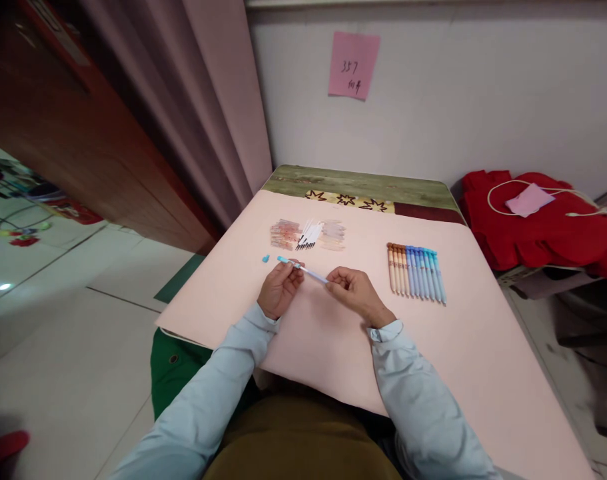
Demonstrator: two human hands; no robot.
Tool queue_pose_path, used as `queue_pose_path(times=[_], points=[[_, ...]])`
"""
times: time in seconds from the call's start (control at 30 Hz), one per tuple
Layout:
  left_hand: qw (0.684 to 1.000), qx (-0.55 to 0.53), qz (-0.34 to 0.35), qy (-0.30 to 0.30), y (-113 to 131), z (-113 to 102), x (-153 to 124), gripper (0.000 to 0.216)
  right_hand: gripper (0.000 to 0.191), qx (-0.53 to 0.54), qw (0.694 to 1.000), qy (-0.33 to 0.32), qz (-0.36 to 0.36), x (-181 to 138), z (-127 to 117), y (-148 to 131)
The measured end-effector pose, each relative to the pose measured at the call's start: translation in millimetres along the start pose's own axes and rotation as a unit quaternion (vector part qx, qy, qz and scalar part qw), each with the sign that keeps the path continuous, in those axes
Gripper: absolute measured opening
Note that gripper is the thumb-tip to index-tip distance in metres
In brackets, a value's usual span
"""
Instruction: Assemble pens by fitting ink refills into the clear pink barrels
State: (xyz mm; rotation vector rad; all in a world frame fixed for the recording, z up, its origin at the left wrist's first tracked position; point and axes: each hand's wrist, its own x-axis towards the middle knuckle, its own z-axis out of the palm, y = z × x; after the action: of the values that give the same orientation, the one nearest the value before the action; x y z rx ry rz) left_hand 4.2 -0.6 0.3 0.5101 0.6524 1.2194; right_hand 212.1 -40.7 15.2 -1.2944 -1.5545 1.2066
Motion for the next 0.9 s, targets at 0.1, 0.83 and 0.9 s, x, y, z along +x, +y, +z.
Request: queue_pose_path(times=[0.1,0.83,0.9], points=[[1.0,-0.011,-0.008,-0.002,0,-1,0,0.015,0.025,-0.006,1.0,-0.001,-0.002,0,-1,1],[0.999,0.031,-0.004,-0.009,-2,1,-2,0.027,0.026,0.008,0.997,0.076,-0.022,2,17,-4],[1.0,0.027,-0.001,-0.003,-2,2,-2,0.027,0.023,-0.011,0.994,0.106,-0.035,2,22,-5]])
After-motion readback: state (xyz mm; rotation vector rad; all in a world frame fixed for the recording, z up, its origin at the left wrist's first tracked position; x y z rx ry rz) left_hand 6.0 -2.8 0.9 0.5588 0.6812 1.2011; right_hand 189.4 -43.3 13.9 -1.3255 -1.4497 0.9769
